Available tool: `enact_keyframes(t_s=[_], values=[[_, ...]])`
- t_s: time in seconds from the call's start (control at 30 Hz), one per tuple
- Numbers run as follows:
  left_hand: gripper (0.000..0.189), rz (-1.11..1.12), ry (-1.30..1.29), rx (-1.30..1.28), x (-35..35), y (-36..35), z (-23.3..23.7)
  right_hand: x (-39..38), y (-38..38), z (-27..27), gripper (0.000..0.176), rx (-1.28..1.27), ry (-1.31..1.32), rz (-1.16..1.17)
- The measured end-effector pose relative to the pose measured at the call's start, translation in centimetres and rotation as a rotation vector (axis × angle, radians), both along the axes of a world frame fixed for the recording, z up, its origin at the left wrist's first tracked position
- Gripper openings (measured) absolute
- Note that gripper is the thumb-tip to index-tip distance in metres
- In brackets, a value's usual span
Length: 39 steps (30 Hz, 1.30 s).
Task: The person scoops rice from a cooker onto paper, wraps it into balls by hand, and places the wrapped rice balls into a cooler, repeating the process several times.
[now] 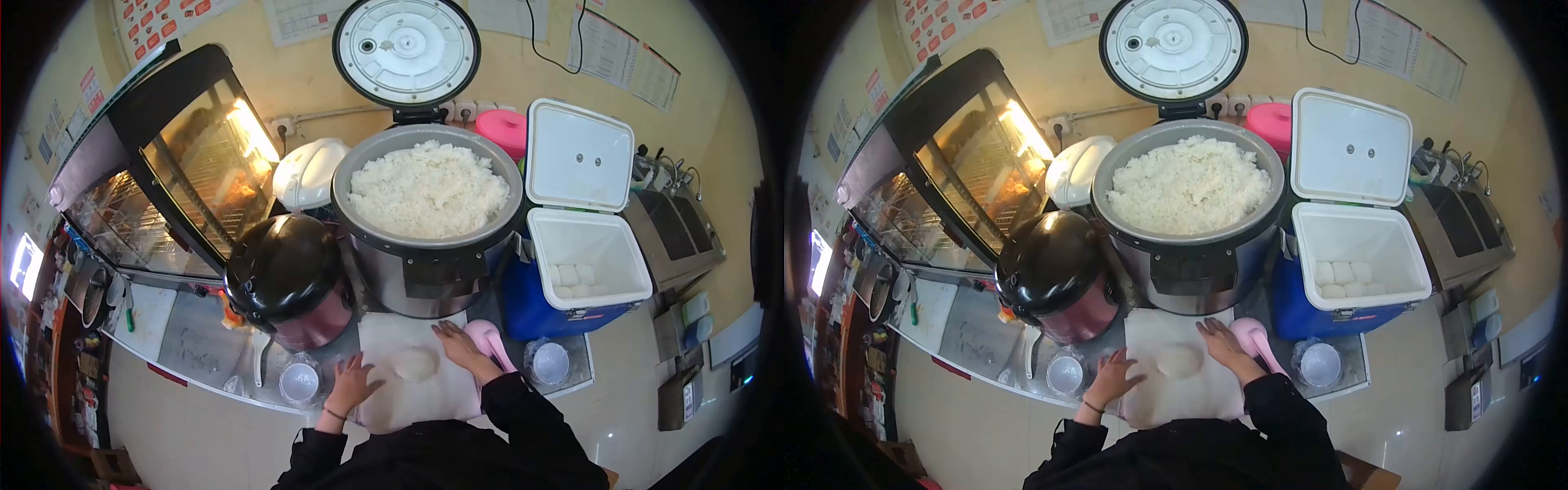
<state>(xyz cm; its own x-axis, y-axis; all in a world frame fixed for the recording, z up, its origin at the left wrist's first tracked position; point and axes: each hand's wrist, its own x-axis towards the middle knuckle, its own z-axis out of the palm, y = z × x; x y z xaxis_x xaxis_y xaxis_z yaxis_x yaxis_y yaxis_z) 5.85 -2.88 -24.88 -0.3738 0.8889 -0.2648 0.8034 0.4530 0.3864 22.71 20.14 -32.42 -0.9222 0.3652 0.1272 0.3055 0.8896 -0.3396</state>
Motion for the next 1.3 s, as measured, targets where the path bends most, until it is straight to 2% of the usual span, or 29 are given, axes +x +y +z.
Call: enact_keyframes(t_s=[0.03,0.1,0.17,0.3,0.4,0.5,0.6,0.7,0.73,0.83,0.87,0.93,0.97,1.0,1.1,1.13,1.17,1.23,1.3], values=[[0.051,0.012,-0.034,0.102,-0.6,1.5,-0.5,-0.7,0.1,-0.2,0.046,0.127,-0.02,-0.047],[0.038,0.035,-0.1,0.307,-1.6,5.0,-2.5,-0.9,0.3,-0.2,0.053,0.153,-0.022,-0.061],[0.037,-0.048,0.025,0.344,-2.0,7.7,-3.8,-0.5,0.0,-0.6,0.053,0.104,-0.001,-0.065],[0.036,-0.175,0.265,0.299,-1.9,10.8,-5.1,0.2,-0.7,-0.6,0.041,0.131,0.152,-0.155],[0.035,-0.187,0.25,0.285,-1.8,11.8,-4.1,0.6,-1.2,0.0,0.041,0.148,0.29,-0.168],[0.029,-0.256,0.238,0.157,-1.4,12.0,-1.3,1.5,-1.3,-0.5,0.042,0.101,0.453,-0.107],[0.02,-0.284,0.049,0.278,-1.7,11.7,-2.0,2.3,-2.3,0.7,0.053,-0.218,0.583,-0.243],[0.015,-0.354,0.174,0.299,0.1,10.1,-1.3,2.7,-0.8,3.0,0.067,-0.61,0.412,-0.324],[0.016,-0.352,0.163,0.241,1.0,9.4,-0.3,2.7,-0.1,1.9,0.058,-0.643,0.422,-0.316],[0.019,-0.366,0.187,0.586,2.9,7.0,-1.6,2.6,2.6,1.2,0.044,-0.458,-0.002,-0.07],[0.031,-0.333,0.092,0.348,3.5,6.3,-1.4,2.3,2.9,1.4,0.039,-0.557,-0.066,-0.161],[0.041,-0.338,0.11,0.421,4.5,4.8,-1.5,1.7,2.9,1.9,0.029,-0.756,-0.201,-0.339],[0.046,-0.339,0.121,0.46,4.7,4.3,-1.6,1.7,2.9,1.4,0.027,-0.752,-0.117,-0.379],[0.056,-0.339,0.027,0.362,4.8,3.9,-1.6,1.9,2.9,0.3,0.024,-0.749,-0.034,-0.42],[0.057,-0.293,-0.018,0.46,4.4,3.5,-2.6,3.2,1.7,-4.9,0.022,-0.655,0.326,-0.572],[0.056,-0.286,-0.065,0.46,4.3,3.5,-2.6,3.3,1.0,-5.0,0.023,-0.605,0.463,-0.623],[0.054,-0.277,-0.114,0.459,4.1,3.5,-2.6,4.1,0.9,-4.7,0.024,-0.741,0.308,-0.683],[0.051,-0.253,-0.195,0.443,3.6,3.5,-2.3,6.0,-1.6,2.9,0.028,-1.004,-0.014,-0.793],[0.048,-0.224,-0.262,0.412,3.2,3.4,-1.7,8.1,-2.9,6.3,0.033,-1.282,-0.353,-0.629]])
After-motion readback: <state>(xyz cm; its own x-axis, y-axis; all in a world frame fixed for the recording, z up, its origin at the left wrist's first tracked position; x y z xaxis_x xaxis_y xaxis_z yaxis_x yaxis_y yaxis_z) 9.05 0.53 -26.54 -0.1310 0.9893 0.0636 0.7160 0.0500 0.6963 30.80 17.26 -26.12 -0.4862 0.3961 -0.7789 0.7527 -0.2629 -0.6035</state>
